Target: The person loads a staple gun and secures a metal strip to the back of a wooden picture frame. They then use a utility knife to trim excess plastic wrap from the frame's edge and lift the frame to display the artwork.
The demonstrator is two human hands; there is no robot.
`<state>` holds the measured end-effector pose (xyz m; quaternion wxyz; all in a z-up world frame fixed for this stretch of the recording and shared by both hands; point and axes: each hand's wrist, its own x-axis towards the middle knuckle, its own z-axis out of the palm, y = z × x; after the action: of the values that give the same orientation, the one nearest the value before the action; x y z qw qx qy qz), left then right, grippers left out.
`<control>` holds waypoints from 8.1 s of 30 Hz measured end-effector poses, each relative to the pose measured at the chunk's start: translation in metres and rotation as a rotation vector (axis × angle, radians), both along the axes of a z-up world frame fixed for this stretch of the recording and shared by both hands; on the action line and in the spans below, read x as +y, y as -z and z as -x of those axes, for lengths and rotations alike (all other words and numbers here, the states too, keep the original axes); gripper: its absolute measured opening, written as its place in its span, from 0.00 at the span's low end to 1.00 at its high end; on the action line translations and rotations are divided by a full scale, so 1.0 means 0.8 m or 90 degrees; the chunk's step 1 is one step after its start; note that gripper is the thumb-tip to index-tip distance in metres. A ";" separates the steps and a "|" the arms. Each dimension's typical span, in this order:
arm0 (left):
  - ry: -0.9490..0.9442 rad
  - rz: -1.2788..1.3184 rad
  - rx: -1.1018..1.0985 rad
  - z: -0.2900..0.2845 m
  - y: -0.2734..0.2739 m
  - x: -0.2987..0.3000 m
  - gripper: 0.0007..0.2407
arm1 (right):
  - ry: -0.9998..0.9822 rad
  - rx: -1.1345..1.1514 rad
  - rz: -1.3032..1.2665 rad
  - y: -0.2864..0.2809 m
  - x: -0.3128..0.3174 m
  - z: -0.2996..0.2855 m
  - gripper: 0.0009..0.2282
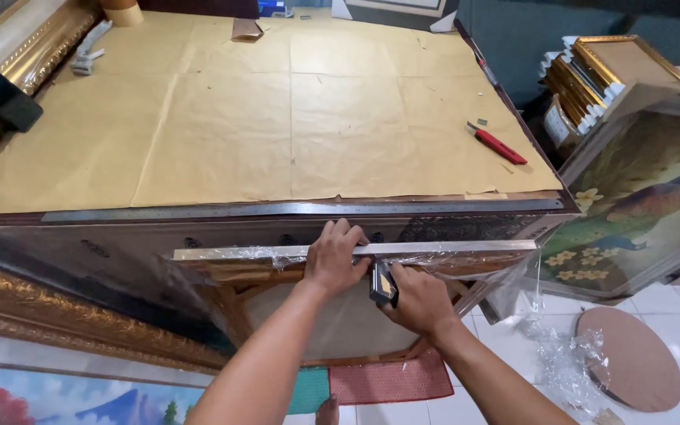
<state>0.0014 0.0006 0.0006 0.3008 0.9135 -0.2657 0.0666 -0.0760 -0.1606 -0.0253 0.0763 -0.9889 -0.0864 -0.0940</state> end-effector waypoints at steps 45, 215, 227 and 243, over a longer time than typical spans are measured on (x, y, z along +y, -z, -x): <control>-0.093 -0.166 0.155 -0.176 -0.072 -0.183 0.11 | 0.156 0.211 -0.009 -0.214 -0.183 -0.269 0.17; -0.752 0.699 0.551 0.218 0.363 -0.697 0.16 | 0.012 0.634 -0.018 0.444 -0.616 -0.058 0.20; -0.747 0.358 0.652 0.176 0.361 -0.685 0.24 | -0.331 0.603 0.077 0.337 -0.651 -0.066 0.05; -0.799 0.445 0.697 0.214 0.228 -0.664 0.24 | -0.307 0.514 0.193 0.290 -0.617 -0.015 0.07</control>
<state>-0.1699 -0.5308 -0.1818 0.5537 0.6508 0.4977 -0.1490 -0.0642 -0.6541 -0.2572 -0.0216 -0.8983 -0.2888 0.3305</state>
